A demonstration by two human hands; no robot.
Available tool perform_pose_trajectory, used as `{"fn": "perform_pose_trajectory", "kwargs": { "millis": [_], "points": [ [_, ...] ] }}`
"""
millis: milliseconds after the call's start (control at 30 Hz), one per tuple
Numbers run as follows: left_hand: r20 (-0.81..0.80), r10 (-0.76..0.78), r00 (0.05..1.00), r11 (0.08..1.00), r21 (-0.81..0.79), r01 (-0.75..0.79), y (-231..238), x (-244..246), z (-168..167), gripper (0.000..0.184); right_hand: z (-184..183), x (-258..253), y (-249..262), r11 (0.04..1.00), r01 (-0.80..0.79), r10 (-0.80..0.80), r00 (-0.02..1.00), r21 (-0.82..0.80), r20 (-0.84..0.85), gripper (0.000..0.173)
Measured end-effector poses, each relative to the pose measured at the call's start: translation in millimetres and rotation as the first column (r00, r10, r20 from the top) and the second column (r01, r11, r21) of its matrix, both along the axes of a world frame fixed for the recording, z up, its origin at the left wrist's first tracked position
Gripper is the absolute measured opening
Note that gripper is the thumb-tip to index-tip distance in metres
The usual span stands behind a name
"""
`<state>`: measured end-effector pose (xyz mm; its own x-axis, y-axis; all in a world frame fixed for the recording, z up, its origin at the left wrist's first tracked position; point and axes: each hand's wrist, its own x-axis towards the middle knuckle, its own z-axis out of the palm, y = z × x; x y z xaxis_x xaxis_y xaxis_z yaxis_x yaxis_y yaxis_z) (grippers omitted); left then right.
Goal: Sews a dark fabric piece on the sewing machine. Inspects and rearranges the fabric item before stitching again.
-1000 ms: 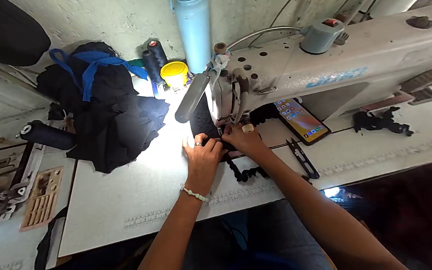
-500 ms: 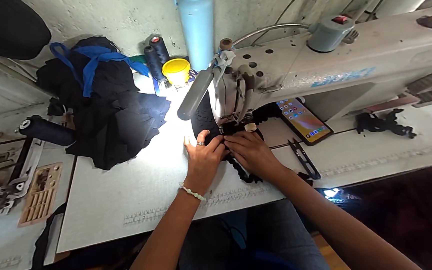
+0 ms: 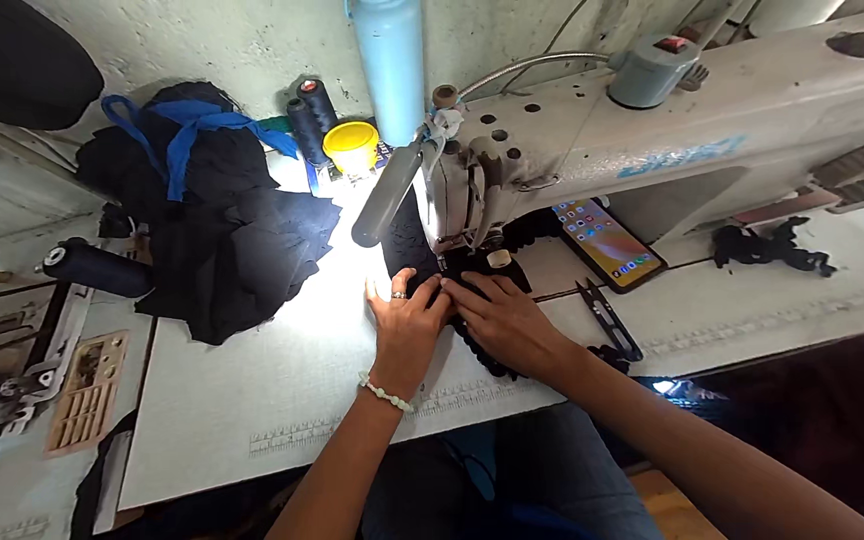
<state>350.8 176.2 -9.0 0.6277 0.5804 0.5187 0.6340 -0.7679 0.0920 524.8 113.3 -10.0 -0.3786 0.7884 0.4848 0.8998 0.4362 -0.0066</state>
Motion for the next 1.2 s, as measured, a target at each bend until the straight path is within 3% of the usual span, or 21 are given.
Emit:
{"fn": "perform_pose_trajectory", "kwargs": {
  "millis": [133,300,567,867,1200],
  "points": [
    [-0.005,-0.001,1.000,1.000,-0.023,0.001,-1.0,-0.8,1.6,0.018,-3.1,5.7,3.8,0.999,-0.027,0.027,0.999,-0.020,-0.021,0.015],
    [-0.034,-0.028,0.999,0.999,-0.027,0.027,3.9,-3.7,5.8,0.022,-9.2,4.4,-2.4,0.999,0.038,-0.037,0.998,0.022,-0.057,0.022],
    [-0.048,-0.045,0.998,0.996,-0.082,0.041,24.6,0.5,11.3,0.015,-13.3,12.2,16.0,0.998,0.043,-0.049,0.987,-0.038,-0.153,0.028],
    [0.004,-0.107,0.994,0.992,0.066,0.107,24.5,0.6,2.2,0.013,-16.5,14.9,18.9,0.998,0.045,-0.053,0.981,-0.044,-0.185,0.028],
    [0.025,-0.052,0.998,0.997,-0.058,0.054,26.8,-4.3,4.0,0.022,-13.7,20.1,27.3,0.999,0.045,-0.050,0.974,-0.027,-0.219,0.028]
  ]
}}
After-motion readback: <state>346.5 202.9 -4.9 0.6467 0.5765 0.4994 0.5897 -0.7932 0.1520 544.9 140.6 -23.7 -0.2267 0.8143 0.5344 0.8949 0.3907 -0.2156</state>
